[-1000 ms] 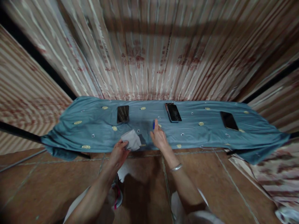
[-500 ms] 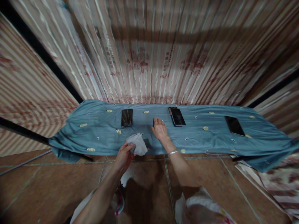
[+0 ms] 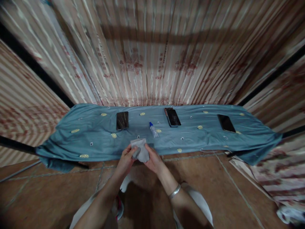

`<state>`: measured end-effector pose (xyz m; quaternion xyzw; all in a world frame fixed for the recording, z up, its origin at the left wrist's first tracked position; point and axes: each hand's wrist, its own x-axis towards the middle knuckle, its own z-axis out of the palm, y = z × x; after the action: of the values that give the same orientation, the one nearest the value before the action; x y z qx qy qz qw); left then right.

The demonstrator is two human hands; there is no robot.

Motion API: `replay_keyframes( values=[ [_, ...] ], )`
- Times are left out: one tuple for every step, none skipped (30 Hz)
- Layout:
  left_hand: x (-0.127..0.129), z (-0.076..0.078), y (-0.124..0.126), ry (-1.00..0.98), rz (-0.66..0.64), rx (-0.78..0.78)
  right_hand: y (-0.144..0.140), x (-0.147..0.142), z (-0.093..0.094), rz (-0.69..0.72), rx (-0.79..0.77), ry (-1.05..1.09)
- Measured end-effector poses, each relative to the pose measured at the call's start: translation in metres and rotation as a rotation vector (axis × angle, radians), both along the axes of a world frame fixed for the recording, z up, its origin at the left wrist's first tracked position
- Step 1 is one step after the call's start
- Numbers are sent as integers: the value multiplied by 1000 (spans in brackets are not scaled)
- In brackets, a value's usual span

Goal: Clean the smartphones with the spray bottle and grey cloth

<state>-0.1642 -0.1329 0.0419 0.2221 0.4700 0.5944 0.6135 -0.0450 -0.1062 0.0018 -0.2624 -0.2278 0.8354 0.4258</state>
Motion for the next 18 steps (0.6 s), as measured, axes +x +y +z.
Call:
replay_keyframes(
  values=[
    [1,-2,1,31,11,7,1,1,-3,-37,-23,10],
    [2,-5,3,59,18,15,2,2,-5,-66,-36,14],
    [3,-7,4,85,19,24,3,3,-7,-86,-42,17],
    [3,-10,6,107,13,31,5,4,-7,-96,-48,22],
    [4,-13,8,129,9,41,6,6,-8,-101,-58,29],
    [4,-16,10,153,8,54,7,8,-7,-104,-76,38],
    [4,-19,13,181,13,68,7,9,-6,-105,-103,48],
    [4,-22,15,217,28,84,8,11,-5,-105,-142,60],
    [3,-26,18,263,48,100,8,14,-3,-104,-185,72],
    [1,-29,20,315,66,109,8,16,-1,-101,-227,82],
    [-1,-32,23,371,81,119,8,18,2,-95,-262,89],
    [-3,-35,26,418,76,136,7,20,5,-86,-289,93],
    [-6,-37,29,453,72,150,6,22,8,-77,-307,94],
    [-9,-40,33,482,80,159,5,24,11,-71,-318,94],
    [-12,-42,36,516,96,168,4,26,14,-69,-325,95],
    [-15,-44,40,554,112,173,3,28,17,-68,-334,99],
    [-18,-46,44,588,138,174,2,30,19,-68,-343,108],
    [-21,-47,49,625,158,173,1,31,21,-70,-352,119]
  ],
)
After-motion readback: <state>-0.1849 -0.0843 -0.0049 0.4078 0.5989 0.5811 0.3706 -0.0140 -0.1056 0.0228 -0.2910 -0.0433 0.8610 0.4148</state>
